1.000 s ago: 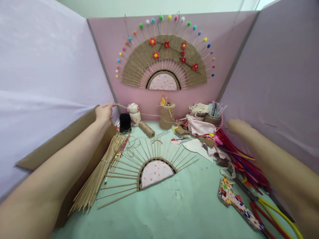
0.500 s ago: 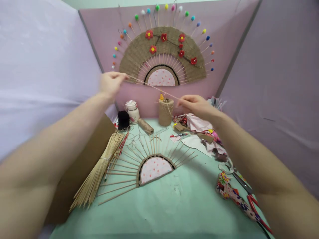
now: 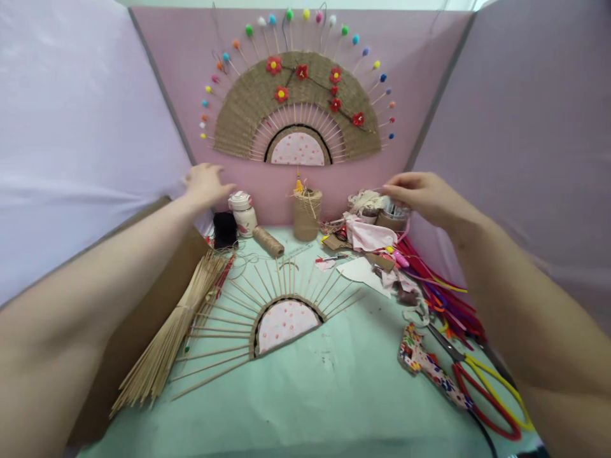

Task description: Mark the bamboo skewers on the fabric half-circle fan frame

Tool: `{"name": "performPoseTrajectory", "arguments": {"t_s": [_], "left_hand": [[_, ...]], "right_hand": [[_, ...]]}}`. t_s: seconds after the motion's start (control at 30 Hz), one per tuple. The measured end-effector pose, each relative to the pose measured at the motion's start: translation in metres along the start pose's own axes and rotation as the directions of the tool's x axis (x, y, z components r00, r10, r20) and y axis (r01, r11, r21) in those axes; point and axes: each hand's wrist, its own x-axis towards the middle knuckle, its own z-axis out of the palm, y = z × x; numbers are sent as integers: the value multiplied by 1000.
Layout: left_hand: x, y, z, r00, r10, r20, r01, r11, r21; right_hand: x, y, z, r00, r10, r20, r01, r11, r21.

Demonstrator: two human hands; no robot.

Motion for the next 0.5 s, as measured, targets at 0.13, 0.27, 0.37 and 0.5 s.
{"name": "performPoseTrajectory", "arguments": {"t_s": [0.13, 0.27, 0.37, 0.5], "left_hand": [[-14, 18, 75, 982, 24, 188, -5, 995, -98], [-29, 19, 102, 903, -93, 420, 142, 986, -88], [-22, -6, 67, 943, -128, 309, 97, 989, 114], [-3, -59, -7, 979, -185, -82, 203, 913, 355]], "right_hand": [[12, -58, 61, 974, -181, 139, 173, 982, 68], [18, -69, 86, 966, -198, 166, 180, 977, 118], [15, -41, 75, 946, -117, 301, 88, 990, 109], [4, 9, 46, 934, -35, 355, 14, 998, 61]]}}
